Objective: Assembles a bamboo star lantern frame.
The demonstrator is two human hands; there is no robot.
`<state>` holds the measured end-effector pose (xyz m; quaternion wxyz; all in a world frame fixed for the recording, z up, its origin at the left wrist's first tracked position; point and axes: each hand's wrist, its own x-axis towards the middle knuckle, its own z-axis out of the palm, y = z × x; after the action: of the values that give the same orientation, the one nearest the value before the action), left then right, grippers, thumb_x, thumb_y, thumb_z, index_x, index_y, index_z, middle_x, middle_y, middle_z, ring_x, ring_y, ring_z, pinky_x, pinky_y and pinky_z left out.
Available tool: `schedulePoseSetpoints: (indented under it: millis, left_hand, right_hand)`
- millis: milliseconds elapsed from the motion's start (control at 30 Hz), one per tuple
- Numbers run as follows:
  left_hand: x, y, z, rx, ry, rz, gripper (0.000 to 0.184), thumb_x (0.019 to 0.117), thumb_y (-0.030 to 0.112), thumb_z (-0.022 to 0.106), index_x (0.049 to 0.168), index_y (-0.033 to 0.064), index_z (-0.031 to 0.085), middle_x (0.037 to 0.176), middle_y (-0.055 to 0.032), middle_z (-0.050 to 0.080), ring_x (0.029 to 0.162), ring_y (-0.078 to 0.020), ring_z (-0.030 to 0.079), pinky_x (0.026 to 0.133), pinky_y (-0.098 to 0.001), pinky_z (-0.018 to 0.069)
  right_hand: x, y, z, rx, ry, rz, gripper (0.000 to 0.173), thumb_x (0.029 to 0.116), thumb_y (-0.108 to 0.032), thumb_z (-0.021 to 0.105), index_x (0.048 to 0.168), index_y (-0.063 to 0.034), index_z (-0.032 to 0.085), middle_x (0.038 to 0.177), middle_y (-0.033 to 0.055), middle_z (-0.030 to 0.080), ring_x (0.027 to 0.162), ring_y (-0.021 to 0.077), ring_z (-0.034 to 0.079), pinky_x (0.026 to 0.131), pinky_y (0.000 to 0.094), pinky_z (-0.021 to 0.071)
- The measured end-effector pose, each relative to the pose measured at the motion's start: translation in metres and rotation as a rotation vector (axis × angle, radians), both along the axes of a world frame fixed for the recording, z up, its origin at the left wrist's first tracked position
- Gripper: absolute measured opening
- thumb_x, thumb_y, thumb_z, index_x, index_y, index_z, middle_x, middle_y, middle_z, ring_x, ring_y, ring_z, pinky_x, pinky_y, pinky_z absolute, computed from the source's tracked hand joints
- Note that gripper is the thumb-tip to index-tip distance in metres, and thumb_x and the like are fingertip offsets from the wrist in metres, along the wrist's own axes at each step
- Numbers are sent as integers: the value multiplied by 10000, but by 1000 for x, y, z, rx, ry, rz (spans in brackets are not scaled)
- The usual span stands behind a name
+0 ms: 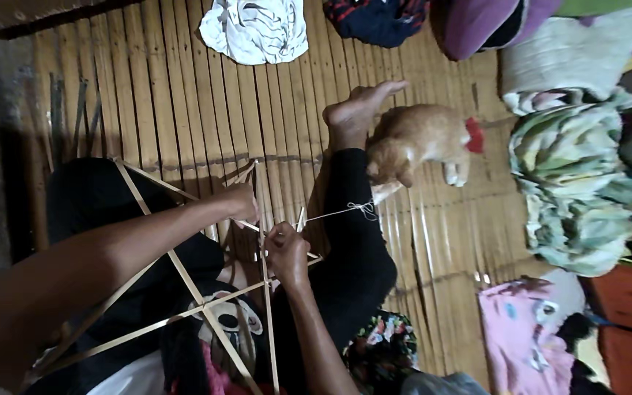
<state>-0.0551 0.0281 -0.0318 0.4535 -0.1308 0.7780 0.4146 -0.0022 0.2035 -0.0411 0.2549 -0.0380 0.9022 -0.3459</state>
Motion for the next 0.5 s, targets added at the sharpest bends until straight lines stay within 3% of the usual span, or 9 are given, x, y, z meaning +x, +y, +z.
schedulePoseSetpoints:
  millis: [100,267,400,500]
  left_hand:
    - [2,2,-1,-39,9,13,153,946,113,711,1052,17,764,951,-120,734,803,-203,691,805,-400,565]
    - [0,5,-9,-70,27,-24,128,919,127,752,946,4,728,925,-135,718,789,-232,694,785,-425,574]
    - [-2,6,-10,-56,-13,-29,132,942,105,721,1004,-11,719,965,-157,704,826,-251,679,802,-442,557]
    - [-3,5,-8,8,-63,-14,120,965,58,667,1042,-31,690,958,-137,676,810,-203,636,792,-385,532]
  right_hand:
    - [3,1,-3,-34,31,-12,80,927,-3,676,1002,2,650,755,59,704,611,112,650,624,301,544]
    - [4,0,-5,-68,51,-31,85,915,2,686,993,3,651,752,67,708,613,111,661,628,295,555]
    - [2,-1,-1,-61,11,-33,101,914,2,695,997,5,637,748,54,703,597,99,644,622,287,543]
    - [-1,-4,3,-28,-24,-47,108,918,4,692,1015,3,643,742,54,698,587,102,636,613,292,538]
